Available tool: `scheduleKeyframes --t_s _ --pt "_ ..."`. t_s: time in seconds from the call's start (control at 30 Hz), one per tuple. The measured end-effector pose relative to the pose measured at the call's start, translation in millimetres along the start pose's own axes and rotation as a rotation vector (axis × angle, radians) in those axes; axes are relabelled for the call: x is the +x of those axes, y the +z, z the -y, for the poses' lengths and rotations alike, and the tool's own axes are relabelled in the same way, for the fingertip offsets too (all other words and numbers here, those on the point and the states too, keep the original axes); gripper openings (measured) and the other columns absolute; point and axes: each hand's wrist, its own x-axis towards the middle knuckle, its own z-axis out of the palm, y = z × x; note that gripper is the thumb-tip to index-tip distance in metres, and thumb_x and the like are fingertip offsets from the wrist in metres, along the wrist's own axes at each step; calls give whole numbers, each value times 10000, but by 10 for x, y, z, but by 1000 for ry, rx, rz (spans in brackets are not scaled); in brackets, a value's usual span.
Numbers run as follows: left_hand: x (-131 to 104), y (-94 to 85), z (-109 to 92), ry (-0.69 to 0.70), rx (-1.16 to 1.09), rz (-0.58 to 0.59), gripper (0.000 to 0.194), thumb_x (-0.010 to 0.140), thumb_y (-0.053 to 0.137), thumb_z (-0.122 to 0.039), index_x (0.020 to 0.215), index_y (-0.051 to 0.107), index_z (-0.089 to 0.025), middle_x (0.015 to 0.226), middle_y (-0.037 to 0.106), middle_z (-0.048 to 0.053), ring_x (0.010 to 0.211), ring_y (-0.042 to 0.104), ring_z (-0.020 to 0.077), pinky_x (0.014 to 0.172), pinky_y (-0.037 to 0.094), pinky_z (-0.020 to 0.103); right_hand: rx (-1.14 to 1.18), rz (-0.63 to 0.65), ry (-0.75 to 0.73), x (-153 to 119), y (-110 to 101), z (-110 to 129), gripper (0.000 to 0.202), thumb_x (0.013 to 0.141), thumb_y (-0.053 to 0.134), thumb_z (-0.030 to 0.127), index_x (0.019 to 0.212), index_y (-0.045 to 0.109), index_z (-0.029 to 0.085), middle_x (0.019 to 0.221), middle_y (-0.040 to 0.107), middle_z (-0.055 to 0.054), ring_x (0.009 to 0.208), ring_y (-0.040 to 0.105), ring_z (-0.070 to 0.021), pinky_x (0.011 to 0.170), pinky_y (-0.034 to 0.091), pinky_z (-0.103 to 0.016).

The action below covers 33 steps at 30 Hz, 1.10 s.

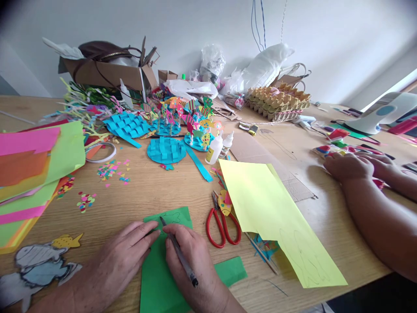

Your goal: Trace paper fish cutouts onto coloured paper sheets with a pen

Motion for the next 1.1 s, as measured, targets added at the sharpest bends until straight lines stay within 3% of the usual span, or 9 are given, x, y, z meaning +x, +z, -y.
scheduleKeyframes --t_s 0.2,1.1 --pt "0 -11 8 -14 -15 36 337 885 357 -26 1051 632 -130 1115 644 78 982 607 200 884 503 322 14 -23 10 -5 9 -14 203 874 461 148 1001 613 196 894 709 -27 799 670 -151 724 516 -224" --pt "-8 6 9 7 -19 -28 363 914 306 -38 1057 630 -117 1080 650 79 967 603 199 879 501 320 11 -21 9 -12 4 -18 202 871 465 151 998 621 176 883 707 -33 793 667 -146 725 506 -212"
